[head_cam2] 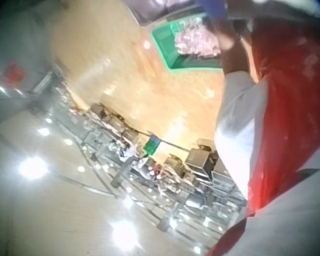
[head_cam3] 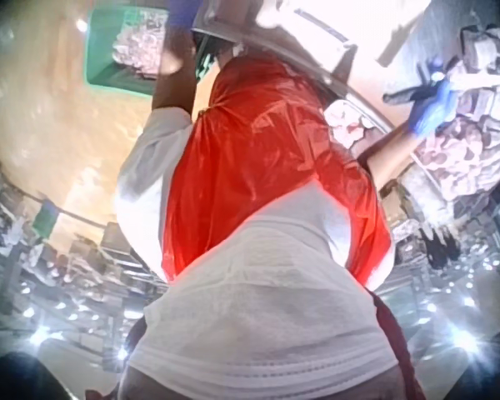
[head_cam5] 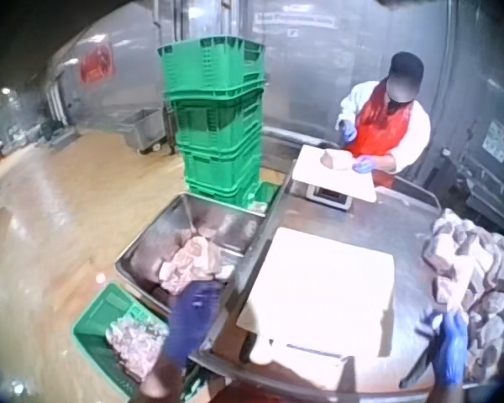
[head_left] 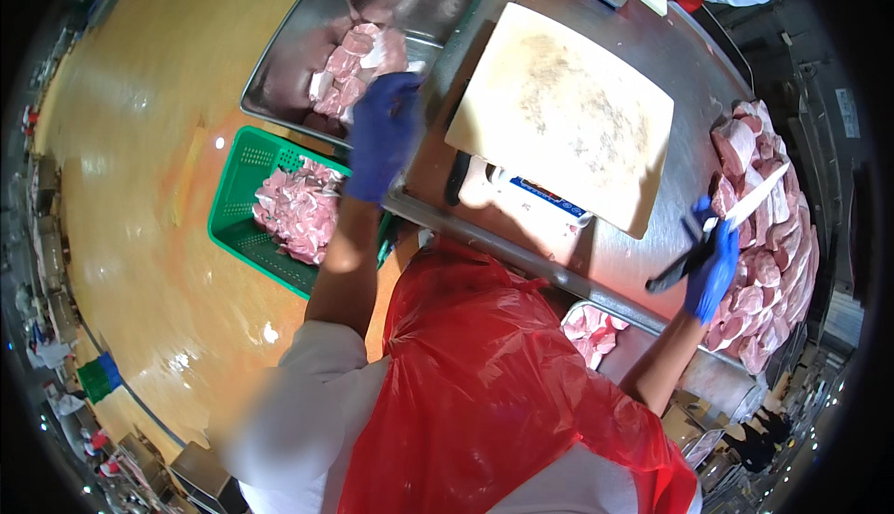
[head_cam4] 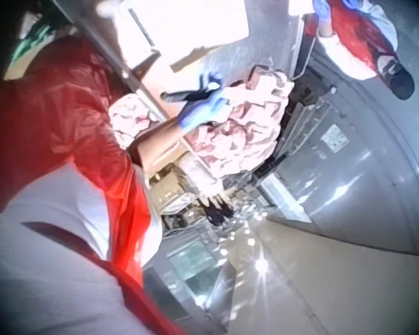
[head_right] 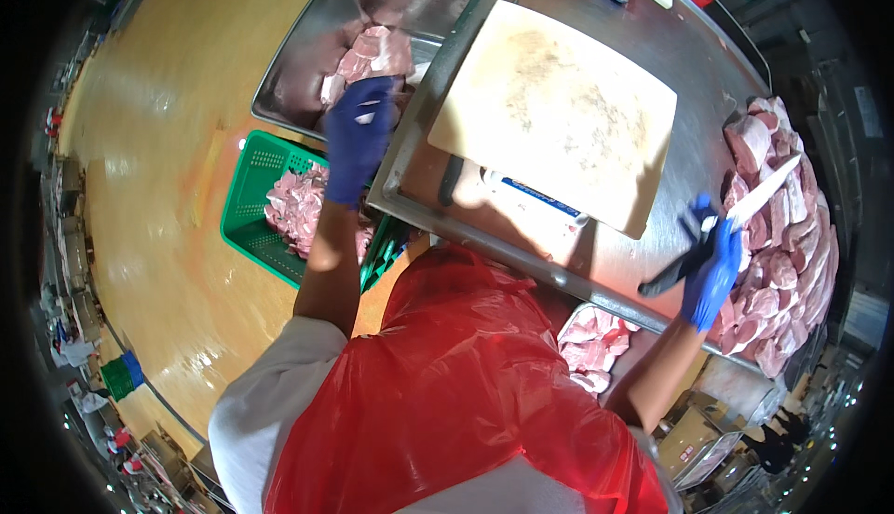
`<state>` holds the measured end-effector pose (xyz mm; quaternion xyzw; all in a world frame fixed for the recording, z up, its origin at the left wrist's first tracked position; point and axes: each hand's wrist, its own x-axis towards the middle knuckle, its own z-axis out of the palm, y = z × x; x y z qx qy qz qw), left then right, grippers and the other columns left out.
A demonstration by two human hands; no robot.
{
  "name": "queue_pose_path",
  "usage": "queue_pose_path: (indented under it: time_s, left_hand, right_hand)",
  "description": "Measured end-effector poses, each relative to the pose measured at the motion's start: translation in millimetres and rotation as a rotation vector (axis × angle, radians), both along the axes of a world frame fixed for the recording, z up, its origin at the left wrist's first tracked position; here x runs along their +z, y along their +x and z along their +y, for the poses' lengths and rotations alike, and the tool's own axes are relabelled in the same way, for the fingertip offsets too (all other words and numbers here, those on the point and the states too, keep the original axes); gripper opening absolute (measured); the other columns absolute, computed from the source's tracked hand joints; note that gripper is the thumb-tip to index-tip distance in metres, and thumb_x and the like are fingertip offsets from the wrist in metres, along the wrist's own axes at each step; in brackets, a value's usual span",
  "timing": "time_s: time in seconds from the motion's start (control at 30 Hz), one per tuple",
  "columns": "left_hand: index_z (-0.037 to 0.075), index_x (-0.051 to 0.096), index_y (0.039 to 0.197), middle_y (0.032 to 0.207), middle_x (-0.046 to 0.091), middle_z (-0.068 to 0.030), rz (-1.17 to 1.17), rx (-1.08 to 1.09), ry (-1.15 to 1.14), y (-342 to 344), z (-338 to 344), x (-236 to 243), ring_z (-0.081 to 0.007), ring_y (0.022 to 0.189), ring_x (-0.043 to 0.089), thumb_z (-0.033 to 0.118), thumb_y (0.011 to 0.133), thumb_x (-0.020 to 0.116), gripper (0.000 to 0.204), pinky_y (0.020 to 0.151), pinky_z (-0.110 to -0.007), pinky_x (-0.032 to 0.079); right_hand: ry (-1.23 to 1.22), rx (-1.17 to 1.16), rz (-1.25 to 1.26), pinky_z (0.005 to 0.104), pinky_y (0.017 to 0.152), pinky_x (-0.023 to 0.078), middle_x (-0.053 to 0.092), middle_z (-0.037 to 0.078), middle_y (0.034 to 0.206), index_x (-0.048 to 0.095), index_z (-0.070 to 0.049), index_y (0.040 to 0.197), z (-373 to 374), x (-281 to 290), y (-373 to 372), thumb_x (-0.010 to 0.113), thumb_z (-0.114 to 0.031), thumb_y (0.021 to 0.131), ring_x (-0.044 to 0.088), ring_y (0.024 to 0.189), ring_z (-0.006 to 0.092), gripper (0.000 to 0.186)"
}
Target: The person cuts large pieces of raw meat into smaller portions using a knife on a cutting board. The cut pieces are placed into a green basket and a metal tray. The person wears blue gloves and a red apron while working at a stainless steel table.
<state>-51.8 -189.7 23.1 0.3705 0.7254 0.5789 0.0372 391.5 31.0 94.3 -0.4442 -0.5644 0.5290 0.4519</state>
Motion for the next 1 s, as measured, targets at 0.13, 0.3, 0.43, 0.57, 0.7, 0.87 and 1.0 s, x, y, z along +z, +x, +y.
queue_pose_path:
  time_s: [0.13,0.3,0.43,0.57,0.7,0.87,1.0]
  left_hand:
    - [0.002,0.067,0.107,0.102,0.068,-0.0155,0.266,-0.493,0.23,112,114,41,-0.0318,0.091,0.067,0.006,0.088,0.064,0.02,0.083,-0.039,0.053]
    - [0.009,0.067,0.116,0.114,0.067,-0.0134,0.342,-1.107,0.066,319,207,72,-0.0346,0.104,0.065,0.012,0.089,0.065,0.028,0.091,-0.044,0.053]
    - [0.004,0.064,0.122,0.112,0.069,-0.0202,0.446,-1.231,0.116,439,335,-14,-0.0367,0.104,0.066,0.014,0.087,0.066,0.037,0.094,-0.045,0.052]
    - [-0.002,0.049,0.139,0.134,0.057,-0.0273,0.754,-1.254,-0.366,536,463,-76,-0.0425,0.125,0.054,0.025,0.084,0.07,0.065,0.107,-0.047,0.043]
    - [-0.002,0.036,0.148,0.147,0.044,-0.0279,1.039,-1.231,-0.32,604,583,-151,-0.0433,0.136,0.043,0.044,0.081,0.073,0.089,0.112,-0.05,0.037]
    - [0.017,0.061,0.129,0.129,0.063,-0.0141,1.287,-1.327,-0.384,713,643,-119,-0.039,0.118,0.06,0.045,0.085,0.068,0.053,0.099,-0.048,0.05]
    - [0.001,0.056,0.129,0.124,0.064,-0.0265,0.884,-1.103,-0.548,692,662,-134,-0.0418,0.11,0.064,0.04,0.068,0.085,0.077,0.093,-0.047,0.054]
  right_hand:
    - [-0.185,-0.288,-0.086,0.0461,0.089,0.057,0.068,0.021,0.116,0.049,0.003,0.131,-71,-40,102,0.046,-0.023,0.107,0.069,0.102,0.0301,0.036]
    - [-0.201,-0.447,-0.141,0.0327,0.079,0.054,0.07,0.01,0.099,0.063,-0.001,0.11,-132,-111,211,0.051,-0.026,0.107,0.066,0.085,0.017,0.028]
    - [-0.325,-0.6,-0.147,0.0299,0.074,0.051,0.069,0.006,0.089,0.064,0.001,0.108,-140,-143,240,0.053,-0.021,0.105,0.062,0.08,0.0139,0.025]
    - [-0.369,-0.651,-0.148,0.0302,0.072,0.051,0.069,0.007,0.087,0.066,0.001,0.104,-144,-170,285,0.053,-0.017,0.104,0.062,0.078,0.013,0.022]
    - [-0.413,-0.746,0.041,0.0297,0.073,0.051,0.069,0.007,0.088,0.066,0.001,0.104,-139,-206,324,0.055,-0.02,0.104,0.062,0.079,0.0129,0.024]
    - [-0.406,-0.816,-0.068,0.0317,0.075,0.052,0.069,0.006,0.086,0.068,-0.003,0.106,-135,-227,363,0.059,-0.025,0.103,0.064,0.079,0.0154,0.024]
    - [-0.523,-0.818,0.032,0.0319,0.078,0.053,0.069,0.006,0.088,0.066,-0.003,0.111,-134,-215,381,0.056,-0.029,0.105,0.064,0.081,0.0132,0.029]
